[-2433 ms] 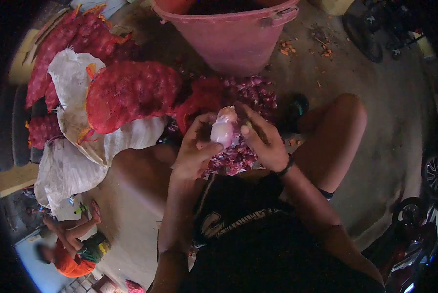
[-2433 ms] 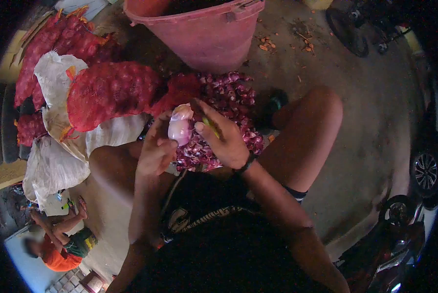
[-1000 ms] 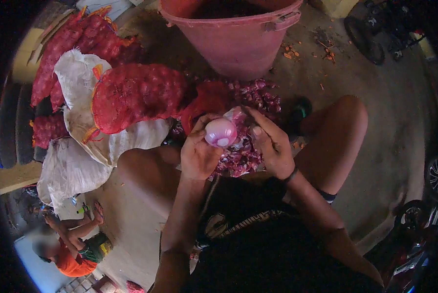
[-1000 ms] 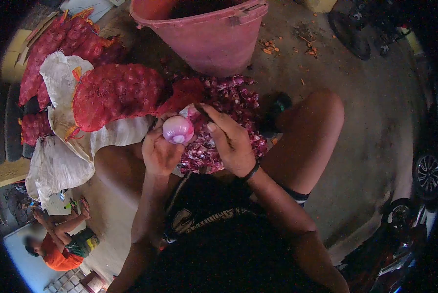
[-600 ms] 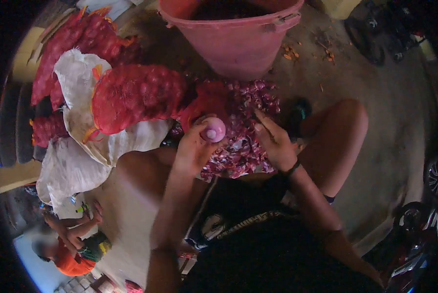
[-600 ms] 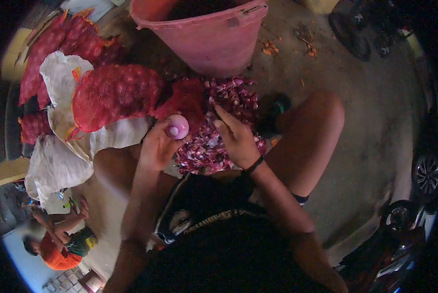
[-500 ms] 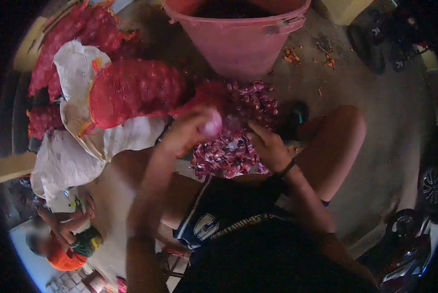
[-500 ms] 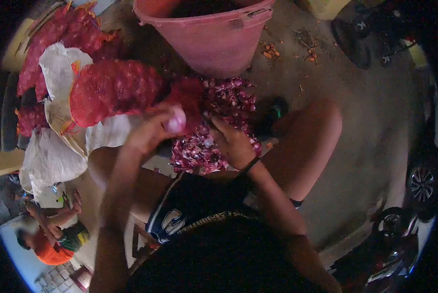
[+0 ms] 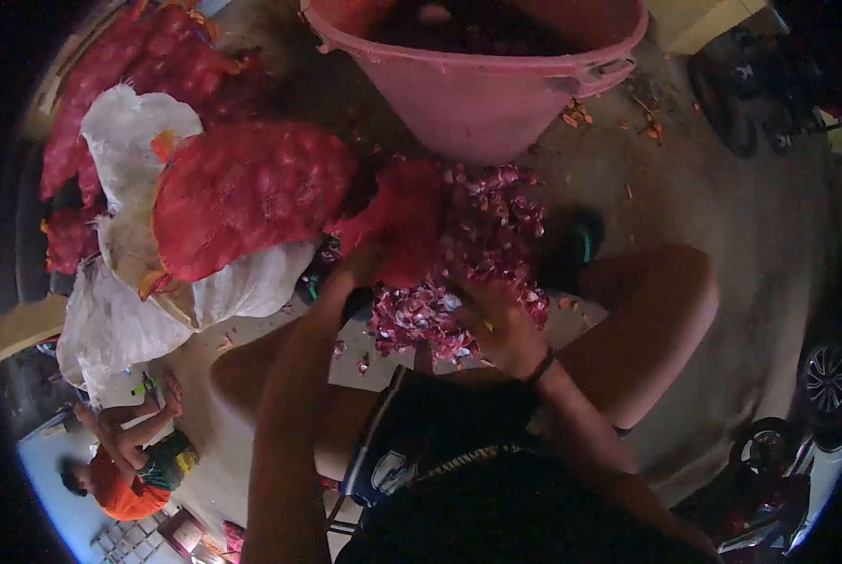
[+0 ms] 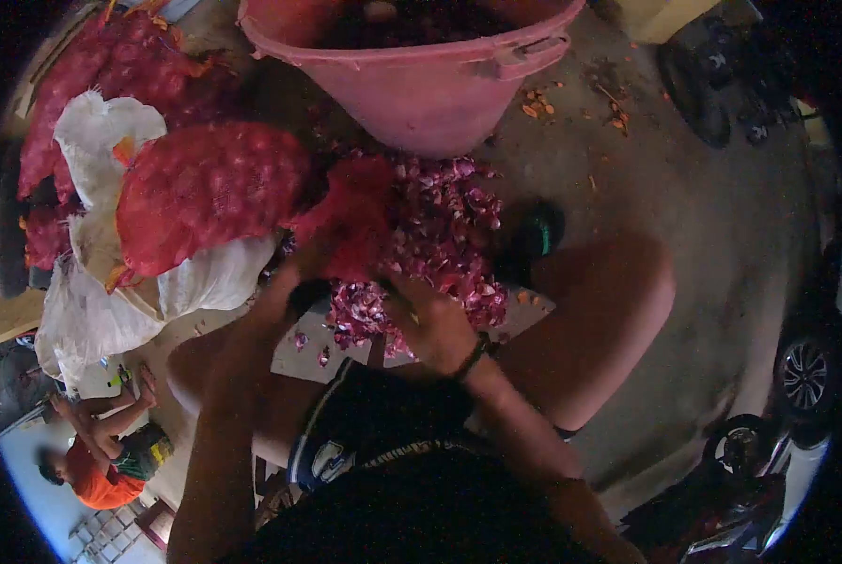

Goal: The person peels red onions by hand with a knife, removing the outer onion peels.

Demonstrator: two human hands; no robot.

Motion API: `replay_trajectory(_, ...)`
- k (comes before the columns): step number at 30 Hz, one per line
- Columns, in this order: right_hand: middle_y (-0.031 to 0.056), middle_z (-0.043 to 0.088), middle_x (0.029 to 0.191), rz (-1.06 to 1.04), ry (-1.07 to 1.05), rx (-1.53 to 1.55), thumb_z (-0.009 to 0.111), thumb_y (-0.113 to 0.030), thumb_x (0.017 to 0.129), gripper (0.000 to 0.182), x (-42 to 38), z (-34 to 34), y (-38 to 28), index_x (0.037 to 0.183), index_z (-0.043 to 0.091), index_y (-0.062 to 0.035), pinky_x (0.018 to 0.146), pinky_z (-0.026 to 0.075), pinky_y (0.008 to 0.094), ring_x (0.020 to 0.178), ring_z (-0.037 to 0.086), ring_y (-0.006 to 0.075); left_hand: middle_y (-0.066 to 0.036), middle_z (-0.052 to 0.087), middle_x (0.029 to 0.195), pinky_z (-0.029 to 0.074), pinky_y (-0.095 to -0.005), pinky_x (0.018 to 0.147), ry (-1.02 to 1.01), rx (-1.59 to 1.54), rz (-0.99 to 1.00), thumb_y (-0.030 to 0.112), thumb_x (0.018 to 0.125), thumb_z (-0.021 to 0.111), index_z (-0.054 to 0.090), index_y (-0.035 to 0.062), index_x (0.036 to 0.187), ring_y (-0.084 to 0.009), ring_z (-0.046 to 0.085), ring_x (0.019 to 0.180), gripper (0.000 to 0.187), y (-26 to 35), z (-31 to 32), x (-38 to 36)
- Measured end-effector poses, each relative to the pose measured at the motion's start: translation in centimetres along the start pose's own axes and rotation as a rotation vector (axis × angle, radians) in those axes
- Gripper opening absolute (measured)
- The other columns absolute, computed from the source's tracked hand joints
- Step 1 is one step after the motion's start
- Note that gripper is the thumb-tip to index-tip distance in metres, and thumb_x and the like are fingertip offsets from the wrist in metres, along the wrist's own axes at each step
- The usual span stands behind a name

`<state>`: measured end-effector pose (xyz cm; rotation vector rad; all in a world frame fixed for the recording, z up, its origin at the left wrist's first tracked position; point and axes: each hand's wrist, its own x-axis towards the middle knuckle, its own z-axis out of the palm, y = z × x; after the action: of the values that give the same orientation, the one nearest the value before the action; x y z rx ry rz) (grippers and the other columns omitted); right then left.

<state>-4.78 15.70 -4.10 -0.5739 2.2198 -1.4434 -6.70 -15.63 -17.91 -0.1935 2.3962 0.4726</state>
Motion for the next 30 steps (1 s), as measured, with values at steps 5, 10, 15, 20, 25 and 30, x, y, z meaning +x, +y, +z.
replay_trajectory(5,0.024,0.064,0.114,0.066,-0.012,0.011,0.06,-0.011,0.092,0.043,1.7,0.5,1.2,0.134,0.052,-0.0032,0.083,0.052,0.0423,0.101,0.065,0.0388,-0.013,0.067,0.101,0.051,-0.0335,0.081,-0.01,0.073,-0.106,0.02,0.092,0.06,0.06,-0.0007,0.118,-0.0207,0.065,0.088,0.033,0.4,4.1,8.2)
replay_trajectory(10,0.0204,0.064,0.122,0.233,-0.075,0.066,0.061,-0.011,0.094,0.041,3.8,0.8,2.2,0.133,0.053,-0.0009,0.092,0.05,0.0354,0.112,0.064,0.0286,-0.013,0.066,0.105,0.051,-0.0339,0.083,0.006,0.043,-0.152,0.019,0.091,0.06,0.06,-0.0003,0.119,-0.021,0.064,0.091,0.034,0.8,4.2,13.9)
replay_trajectory(15,0.0209,0.062,0.125,0.274,-0.135,0.006,0.06,-0.007,0.092,0.041,6.0,0.8,2.6,0.132,0.053,0.0009,0.096,0.049,0.0367,0.117,0.061,0.03,-0.013,0.065,0.108,0.05,-0.0343,0.085,-0.004,0.037,-0.174,0.017,0.091,0.06,0.059,0.0002,0.121,-0.0213,0.063,0.094,0.035,1.1,4.3,16.8)
replay_trajectory(20,0.0205,0.062,0.124,0.228,-0.137,0.02,0.061,-0.008,0.091,0.043,7.3,0.9,2.0,0.133,0.053,-0.0023,0.094,0.05,0.0391,0.113,0.062,0.0334,-0.013,0.064,0.111,0.049,-0.0347,0.087,-0.008,0.029,-0.173,0.016,0.09,0.061,0.058,0.0006,0.123,-0.0216,0.062,0.098,0.036,1.2,5.6,18.5)
replay_trajectory(25,0.0204,0.06,0.126,0.215,-0.171,0.05,0.06,-0.008,0.092,0.045,7.4,1.1,1.6,0.135,0.051,-0.0033,0.096,0.049,0.0394,0.116,0.06,0.0334,-0.013,0.063,0.114,0.048,-0.0351,0.089,-0.025,0.039,-0.184,0.014,0.09,0.061,0.057,0.0011,0.125,-0.0219,0.062,0.101,0.038,1.6,6.5,18.8)
replay_trajectory(30,0.0213,0.059,0.126,0.232,-0.144,0.004,0.059,-0.007,0.092,0.045,6.3,1.1,2.0,0.136,0.05,-0.0029,0.096,0.049,0.0404,0.117,0.059,0.0339,-0.013,0.062,0.117,0.048,-0.0355,0.092,-0.032,0.051,-0.179,0.013,0.089,0.061,0.056,0.0015,0.127,-0.0222,0.061,0.104,0.04,2.0,6.8,19.1)
